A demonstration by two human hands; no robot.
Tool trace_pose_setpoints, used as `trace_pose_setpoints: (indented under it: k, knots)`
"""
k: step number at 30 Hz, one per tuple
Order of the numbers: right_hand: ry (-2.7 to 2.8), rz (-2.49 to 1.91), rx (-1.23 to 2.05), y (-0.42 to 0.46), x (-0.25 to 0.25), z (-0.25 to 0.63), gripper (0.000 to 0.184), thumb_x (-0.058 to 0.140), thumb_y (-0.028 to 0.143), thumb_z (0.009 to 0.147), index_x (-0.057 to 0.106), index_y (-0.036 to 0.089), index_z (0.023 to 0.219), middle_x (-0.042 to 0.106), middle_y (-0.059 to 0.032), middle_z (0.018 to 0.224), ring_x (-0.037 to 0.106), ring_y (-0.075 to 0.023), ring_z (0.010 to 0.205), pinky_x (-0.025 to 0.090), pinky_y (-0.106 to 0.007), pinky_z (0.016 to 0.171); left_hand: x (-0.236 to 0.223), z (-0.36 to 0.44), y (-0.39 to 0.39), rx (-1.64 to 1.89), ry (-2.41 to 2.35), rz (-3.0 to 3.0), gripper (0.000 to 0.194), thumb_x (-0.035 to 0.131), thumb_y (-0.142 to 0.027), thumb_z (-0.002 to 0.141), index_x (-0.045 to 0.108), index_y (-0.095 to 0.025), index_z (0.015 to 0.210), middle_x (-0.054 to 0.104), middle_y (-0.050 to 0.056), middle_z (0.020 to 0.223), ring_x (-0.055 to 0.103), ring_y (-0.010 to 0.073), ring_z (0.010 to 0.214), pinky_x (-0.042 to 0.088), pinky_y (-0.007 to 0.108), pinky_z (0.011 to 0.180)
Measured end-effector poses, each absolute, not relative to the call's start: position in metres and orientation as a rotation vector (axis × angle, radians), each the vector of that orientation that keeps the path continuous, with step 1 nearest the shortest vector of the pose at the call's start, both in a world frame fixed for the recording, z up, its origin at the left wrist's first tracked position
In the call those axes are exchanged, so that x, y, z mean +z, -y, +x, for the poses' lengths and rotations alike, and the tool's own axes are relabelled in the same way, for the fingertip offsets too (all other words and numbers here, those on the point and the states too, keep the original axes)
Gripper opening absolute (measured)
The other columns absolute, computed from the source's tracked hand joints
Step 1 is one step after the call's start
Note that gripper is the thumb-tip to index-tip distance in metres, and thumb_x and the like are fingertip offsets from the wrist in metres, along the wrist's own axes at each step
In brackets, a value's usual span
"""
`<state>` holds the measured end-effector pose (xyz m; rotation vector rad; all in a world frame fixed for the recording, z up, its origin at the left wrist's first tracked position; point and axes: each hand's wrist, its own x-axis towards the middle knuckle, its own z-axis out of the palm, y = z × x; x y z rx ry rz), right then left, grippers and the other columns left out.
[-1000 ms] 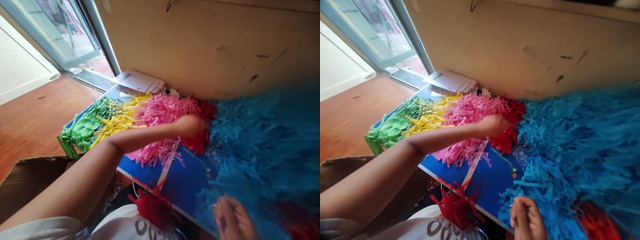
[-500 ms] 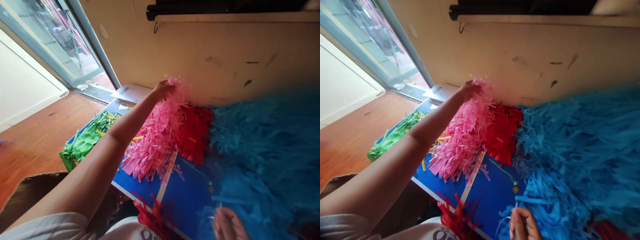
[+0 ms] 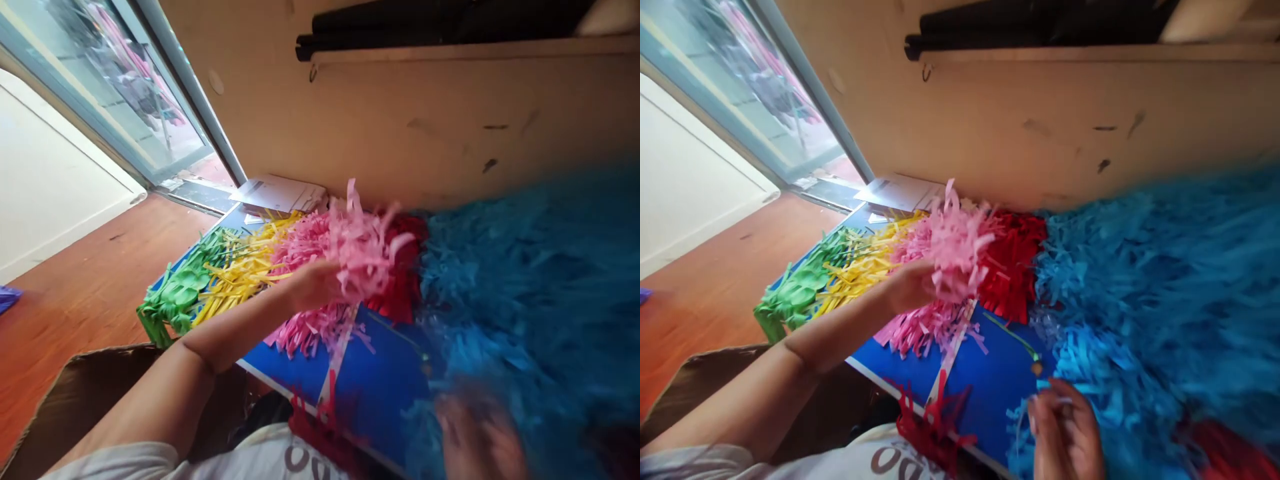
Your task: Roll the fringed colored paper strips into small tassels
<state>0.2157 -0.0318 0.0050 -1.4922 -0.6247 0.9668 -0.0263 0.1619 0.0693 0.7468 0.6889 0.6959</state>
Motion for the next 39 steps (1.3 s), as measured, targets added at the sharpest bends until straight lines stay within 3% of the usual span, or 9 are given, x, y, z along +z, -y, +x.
trace_pose_setpoints:
  k: [5,11,15,17,20,24,29,33,39]
  knots:
    - [0.868,-1.438,0.798,0.028,0.033,0.191,0.038,0.08,0.043,0.073,0.07,0.023,0.103,0.067,-0.002,0.077,0.061,-0.0153,0.063,0.052,-0.026,0.058,0.03,0.002,-0.058,0.525,-0.712,0.478,0.033,0.08,-0.04,0.067,0.073,-0.012,0.084,0.074,0.008,0.082,0.07,0.0183,0.076,0.055,0.027,0.073]
    - [1.052,-1.504,0.821,0.04,0.035,0.18,0.028,0.076,0.048,0.076,0.073,0.022,0.086,0.07,-0.003,0.081,0.062,-0.0159,0.065,0.051,-0.027,0.062,0.01,0.007,-0.016,0.388,-0.665,0.393,0.031,0.076,-0.04,0.066,0.072,-0.012,0.078,0.072,0.009,0.077,0.069,0.0198,0.071,0.055,0.03,0.07]
    - [1.089,-1.67,0.677,0.061,0.036,0.182,0.028,0.071,0.048,0.079,0.073,0.02,0.081,0.07,-0.0041,0.077,0.064,-0.0189,0.069,0.052,-0.029,0.068,0.016,-0.011,0.008,0.743,-0.954,0.825,0.038,0.071,-0.053,0.076,0.07,-0.018,0.091,0.071,0.009,0.086,0.067,0.0243,0.088,0.053,0.037,0.083]
    - [1.073,-1.734,0.681,0.07,0.036,0.176,0.03,0.072,0.049,0.078,0.073,0.019,0.081,0.071,-0.0054,0.076,0.064,-0.0201,0.069,0.052,-0.03,0.067,0.024,-0.017,0.023,0.994,-1.07,1.11,0.028,0.069,-0.048,0.081,0.069,-0.022,0.093,0.07,0.008,0.09,0.064,0.0242,0.096,0.048,0.039,0.093]
    - [1.067,-1.627,0.886,0.078,0.032,0.158,0.033,0.071,0.051,0.078,0.072,0.018,0.082,0.071,-0.0052,0.076,0.065,-0.02,0.069,0.052,-0.03,0.065,0.031,-0.016,0.042,1.078,-0.975,1.626,0.015,0.068,-0.037,0.084,0.068,-0.023,0.089,0.07,0.009,0.093,0.063,0.0237,0.095,0.041,0.041,0.101]
    - [0.975,-1.507,0.968,0.077,0.02,0.144,0.033,0.07,0.05,0.081,0.07,0.017,0.085,0.064,-0.0009,0.071,0.058,-0.0144,0.064,0.048,-0.025,0.059,0.028,-0.007,0.045,1.026,-0.983,1.687,0.021,0.069,-0.039,0.083,0.067,-0.018,0.088,0.07,0.011,0.093,0.063,0.0229,0.092,0.045,0.038,0.09]
    - [0.801,-1.578,0.721,0.071,0.01,0.163,0.045,0.073,0.049,0.081,0.064,0.019,0.114,0.052,0.0063,0.067,0.048,-0.0088,0.055,0.041,-0.022,0.054,0.017,-0.014,0.034,0.616,-0.817,0.868,0.048,0.084,-0.051,0.065,0.066,-0.013,0.089,0.068,0.005,0.079,0.061,0.0132,0.066,0.046,0.025,0.064]
    - [1.048,-1.678,0.735,0.082,0.012,0.163,0.033,0.075,0.048,0.078,0.071,0.018,0.092,0.064,-0.001,0.077,0.058,-0.0139,0.068,0.047,-0.027,0.066,0.011,-0.017,0.032,0.627,-0.777,0.736,0.05,0.088,-0.047,0.063,0.067,-0.012,0.091,0.069,0.004,0.079,0.061,0.0101,0.066,0.046,0.022,0.066]
    - [1.148,-1.576,0.896,0.084,0.005,0.15,0.026,0.07,0.046,0.084,0.075,0.02,0.085,0.069,-0.0018,0.078,0.058,-0.0142,0.064,0.049,-0.028,0.064,0.012,-0.015,0.031,0.854,-0.848,1.428,0.033,0.077,-0.043,0.079,0.073,-0.013,0.092,0.073,0.01,0.094,0.065,0.0182,0.089,0.05,0.03,0.085]
